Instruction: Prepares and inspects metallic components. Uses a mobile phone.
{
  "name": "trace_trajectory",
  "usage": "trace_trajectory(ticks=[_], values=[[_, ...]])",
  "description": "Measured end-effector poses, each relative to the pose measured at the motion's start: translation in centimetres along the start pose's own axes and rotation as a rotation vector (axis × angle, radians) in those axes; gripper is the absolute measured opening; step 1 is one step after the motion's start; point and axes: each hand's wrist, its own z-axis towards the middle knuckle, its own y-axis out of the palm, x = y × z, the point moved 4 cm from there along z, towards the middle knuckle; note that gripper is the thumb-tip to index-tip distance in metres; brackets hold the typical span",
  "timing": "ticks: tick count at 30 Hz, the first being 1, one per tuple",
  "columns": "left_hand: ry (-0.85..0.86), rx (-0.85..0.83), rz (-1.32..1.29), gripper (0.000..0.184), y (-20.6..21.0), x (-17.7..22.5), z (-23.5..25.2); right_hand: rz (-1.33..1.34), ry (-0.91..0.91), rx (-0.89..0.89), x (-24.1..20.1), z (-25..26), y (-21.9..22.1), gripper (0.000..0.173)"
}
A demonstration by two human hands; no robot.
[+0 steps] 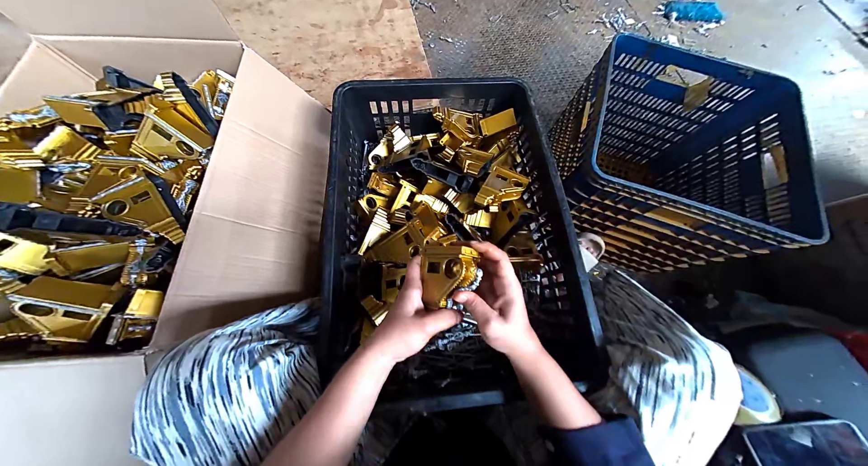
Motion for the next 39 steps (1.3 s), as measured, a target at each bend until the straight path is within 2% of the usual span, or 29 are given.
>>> trace_trajectory(ticks=[4,6,9,12,14,18,21,24,26,28,30,31,33,35,37,38,39], values=[[0.060,0.059,0.113,0.105,-0.3,-0.1,-0.1,0.030,-0.012,0.054,0.2,-0.1,-0.2,0.052],[0.090,0.098,0.157,0.102,-0.4,0.2,-0.4,0.032,0.010,0.034,0.1,0.2,-0.6,0.052],[0.152,0.236,0.281,0.093,-0.5,0.8,-0.8,-0.013,0.074,0.048,-0.2,0.8,-1.8,0.050],[0.150,0.316,0.406,0.091,-0.8,0.8,-0.6,-0.111,0.135,0.193,-0.6,0.9,-2.8,0.021],[0.122,0.330,0.463,0.091,-0.7,0.6,-0.6,-0.158,0.173,0.260,-0.7,0.7,-2.8,0.009],[0.150,0.348,0.526,0.087,-0.3,0.4,-0.7,-0.200,0.216,0.298,-0.5,0.8,-2.6,0.007],[0.179,0.366,0.556,0.084,-0.1,0.2,-0.6,-0.313,0.228,0.260,-0.5,0.8,-2.6,0.006],[0.175,0.333,0.482,0.086,0.2,-0.3,-0.5,-0.618,0.049,0.168,-0.2,1.0,-2.6,0.009],[0.078,0.281,0.328,0.095,0.5,-0.7,-0.3,-0.811,-0.118,0.074,0.0,1.6,-2.7,0.011],[-0.057,0.265,0.083,0.101,0.8,-1.4,-0.2,-0.896,-0.217,-0.025,0.4,2.2,-2.8,0.012],[-0.136,0.339,-0.159,0.095,0.9,-1.1,-0.1,-0.914,-0.238,-0.129,0.8,2.6,-2.7,0.011],[-0.132,0.433,-0.241,0.088,0.4,-0.4,0.1,-0.911,-0.228,-0.190,0.8,2.5,-2.5,0.011],[-0.034,0.635,-0.336,0.074,-2.6,2.0,0.7,-0.899,-0.175,-0.297,0.6,1.7,-1.8,0.009],[0.184,0.664,-0.271,0.079,-5.4,4.8,0.7,-0.925,-0.057,-0.312,0.4,1.7,-2.8,0.011],[0.319,0.628,-0.132,0.089,-5.9,6.6,-0.2,-1.019,0.186,-0.306,1.0,2.0,-5.2,0.015],[0.339,0.610,-0.103,0.089,-5.7,6.7,-0.6,-1.087,0.348,-0.339,1.9,2.2,-6.5,0.017],[0.330,0.584,-0.111,0.080,-5.2,6.3,-0.7,-1.148,0.536,-0.394,2.9,2.2,-7.5,0.018]])
